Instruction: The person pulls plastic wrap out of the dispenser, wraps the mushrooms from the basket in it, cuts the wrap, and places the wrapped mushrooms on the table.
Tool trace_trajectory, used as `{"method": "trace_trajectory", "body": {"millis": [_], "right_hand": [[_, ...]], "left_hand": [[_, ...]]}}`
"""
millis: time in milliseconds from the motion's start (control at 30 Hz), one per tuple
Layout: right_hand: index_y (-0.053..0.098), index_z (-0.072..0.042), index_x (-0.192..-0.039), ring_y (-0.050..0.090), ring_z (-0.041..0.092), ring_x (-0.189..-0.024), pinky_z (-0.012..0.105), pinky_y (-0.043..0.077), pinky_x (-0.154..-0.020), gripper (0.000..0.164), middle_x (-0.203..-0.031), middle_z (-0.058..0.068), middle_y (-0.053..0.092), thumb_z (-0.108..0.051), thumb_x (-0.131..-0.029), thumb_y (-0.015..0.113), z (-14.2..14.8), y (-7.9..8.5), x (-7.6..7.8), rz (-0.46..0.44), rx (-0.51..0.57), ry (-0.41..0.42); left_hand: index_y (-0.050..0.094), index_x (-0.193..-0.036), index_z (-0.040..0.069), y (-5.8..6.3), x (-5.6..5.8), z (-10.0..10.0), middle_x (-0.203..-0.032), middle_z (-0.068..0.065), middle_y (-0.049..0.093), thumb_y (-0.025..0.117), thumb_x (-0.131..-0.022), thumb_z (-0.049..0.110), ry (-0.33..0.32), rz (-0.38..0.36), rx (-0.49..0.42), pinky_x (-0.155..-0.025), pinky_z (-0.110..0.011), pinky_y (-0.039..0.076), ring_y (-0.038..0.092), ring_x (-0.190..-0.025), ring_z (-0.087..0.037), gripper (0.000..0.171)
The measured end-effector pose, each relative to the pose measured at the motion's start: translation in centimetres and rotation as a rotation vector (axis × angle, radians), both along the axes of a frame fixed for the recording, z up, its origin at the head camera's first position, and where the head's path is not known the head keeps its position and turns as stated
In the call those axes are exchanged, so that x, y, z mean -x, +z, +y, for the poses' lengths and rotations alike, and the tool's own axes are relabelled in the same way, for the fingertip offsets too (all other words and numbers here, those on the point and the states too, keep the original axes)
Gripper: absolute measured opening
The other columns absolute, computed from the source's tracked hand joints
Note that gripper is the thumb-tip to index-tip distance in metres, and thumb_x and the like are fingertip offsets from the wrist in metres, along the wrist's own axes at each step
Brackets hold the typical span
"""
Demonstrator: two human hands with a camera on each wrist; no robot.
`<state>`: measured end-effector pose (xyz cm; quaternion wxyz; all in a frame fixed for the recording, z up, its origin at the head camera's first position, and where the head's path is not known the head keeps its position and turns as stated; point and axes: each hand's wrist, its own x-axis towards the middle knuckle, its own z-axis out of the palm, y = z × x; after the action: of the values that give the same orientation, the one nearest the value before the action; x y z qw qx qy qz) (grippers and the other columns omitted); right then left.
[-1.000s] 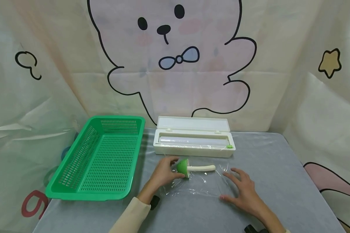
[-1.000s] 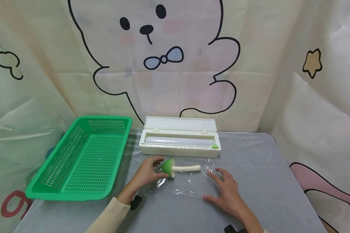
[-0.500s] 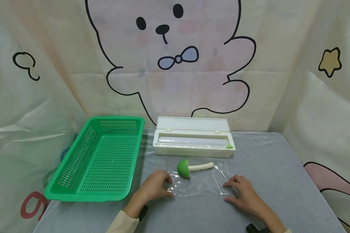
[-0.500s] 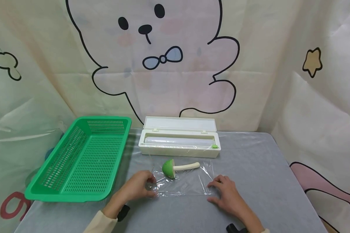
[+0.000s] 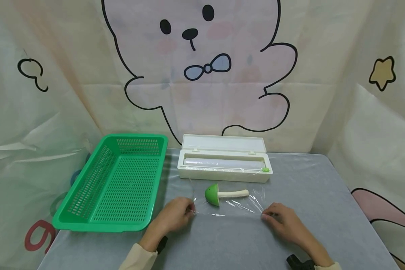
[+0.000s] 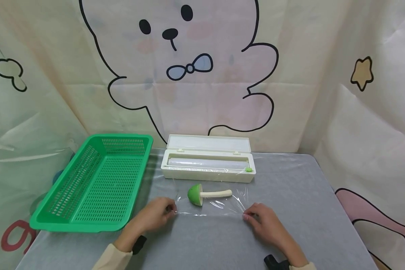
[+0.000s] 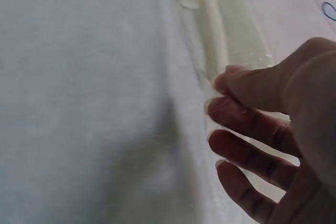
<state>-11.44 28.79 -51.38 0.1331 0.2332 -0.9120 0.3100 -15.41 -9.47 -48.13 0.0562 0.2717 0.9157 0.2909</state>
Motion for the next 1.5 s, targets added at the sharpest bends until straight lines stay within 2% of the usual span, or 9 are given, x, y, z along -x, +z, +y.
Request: {"method": "trace_trajectory", "body": {"millis": [167, 300, 433, 667, 867, 1100, 1267, 1333, 1500], "right_hand": [[0.076, -0.016, -0.093, 0.063, 0.001, -0.08, 0.029, 0.055, -0.068, 0.01, -0.089, -0.016, 0.068, -0.006, -0.091, 0.075, 0.3, 1.5, 0.5, -0.122, 0.089, -0.082], [0.077, -0.015, -0.094, 0.064, 0.004, -0.079, 0.028, 0.055, -0.07, 0.008, -0.089, -0.012, 0.07, -0.007, -0.092, 0.075, 0.4, 2.1, 1.3, -0.109, 0.128, -0.122], [0.076, -0.011, -0.094, 0.063, 0.004, -0.079, 0.026, 0.054, -0.072, 0.003, -0.088, -0.009, 0.071, -0.012, -0.095, 0.073, 0.2, 2.3, 2.5, -0.104, 0.166, -0.188], [0.077, -0.003, -0.097, 0.062, 0.005, -0.087, 0.019, 0.052, -0.072, 0.021, -0.095, 0.009, 0.074, -0.024, -0.096, 0.074, -0.7, 2.7, 5.3, -0.186, 0.282, -0.396], [0.077, 0.002, -0.099, 0.059, 0.003, -0.082, 0.019, 0.046, -0.067, 0.031, -0.094, 0.008, 0.073, -0.028, -0.093, 0.078, -1.6, 2.1, 6.9, -0.31, 0.44, -0.558], [0.074, 0.007, -0.102, 0.063, -0.003, -0.076, 0.016, 0.05, -0.063, 0.038, -0.106, 0.015, 0.072, -0.03, -0.094, 0.076, -2.6, 1.0, 7.2, -0.369, 0.524, -0.584], [0.073, 0.008, -0.103, 0.067, 0.007, -0.068, 0.021, 0.054, -0.062, 0.034, -0.087, 0.011, 0.073, -0.026, -0.094, 0.076, -3.1, 0.7, 7.4, -0.383, 0.621, -0.581], [0.073, 0.008, -0.103, 0.067, 0.009, -0.067, 0.023, 0.056, -0.062, 0.034, -0.087, 0.014, 0.074, -0.024, -0.094, 0.076, -3.3, 0.8, 7.5, -0.372, 0.648, -0.576], [0.069, 0.008, -0.096, 0.064, 0.006, -0.059, 0.025, 0.057, -0.058, 0.031, -0.077, 0.008, 0.073, -0.021, -0.09, 0.08, -3.5, 0.8, 7.6, -0.351, 0.705, -0.605]], "left_hand": [[0.07, -0.091, 0.007, 0.7, 0.8, 0.0, -0.082, 0.003, 0.067, 0.071, -0.095, 0.005, 0.133, -0.034, -0.228, -0.069, -0.029, 0.054, 0.065, -0.08, -0.015, 0.005], [0.072, -0.095, 0.007, 1.0, 1.5, 0.2, -0.085, 0.002, 0.069, 0.07, -0.097, 0.009, 0.251, -0.035, -0.396, -0.076, -0.034, 0.056, 0.068, -0.086, -0.019, 0.004], [0.074, -0.093, 0.005, 1.0, 2.5, 0.8, -0.084, -0.001, 0.07, 0.073, -0.095, 0.011, 0.344, -0.003, -0.531, -0.077, -0.036, 0.058, 0.068, -0.082, -0.018, 0.006], [0.075, -0.089, 0.004, 0.7, 4.3, 2.2, -0.08, -0.004, 0.071, 0.077, -0.092, 0.012, 0.54, 0.021, -0.636, -0.07, -0.034, 0.056, 0.066, -0.077, -0.018, 0.009], [0.078, -0.087, 0.004, -0.3, 5.4, 3.3, -0.08, -0.005, 0.071, 0.08, -0.089, 0.014, 0.685, -0.028, -0.644, -0.067, -0.032, 0.05, 0.064, -0.078, -0.02, 0.01], [0.076, -0.084, -0.002, -1.8, 5.8, 4.1, -0.086, -0.014, 0.073, 0.082, -0.086, 0.011, 0.749, -0.04, -0.753, -0.077, -0.041, 0.055, 0.069, -0.085, -0.031, 0.015], [0.074, -0.088, -0.003, -2.2, 5.8, 4.4, -0.085, -0.013, 0.072, 0.081, -0.088, 0.01, 0.74, -0.055, -0.815, -0.068, -0.029, 0.054, 0.069, -0.08, -0.027, 0.015], [0.073, -0.088, -0.003, -2.2, 5.8, 4.4, -0.085, -0.013, 0.071, 0.08, -0.088, 0.009, 0.741, -0.047, -0.839, -0.067, -0.026, 0.053, 0.068, -0.08, -0.026, 0.014], [0.066, -0.093, -0.003, -2.4, 5.9, 4.6, -0.087, -0.013, 0.068, 0.081, -0.088, 0.011, 0.786, -0.047, -0.918, -0.065, -0.023, 0.051, 0.066, -0.083, -0.024, 0.022]]}}
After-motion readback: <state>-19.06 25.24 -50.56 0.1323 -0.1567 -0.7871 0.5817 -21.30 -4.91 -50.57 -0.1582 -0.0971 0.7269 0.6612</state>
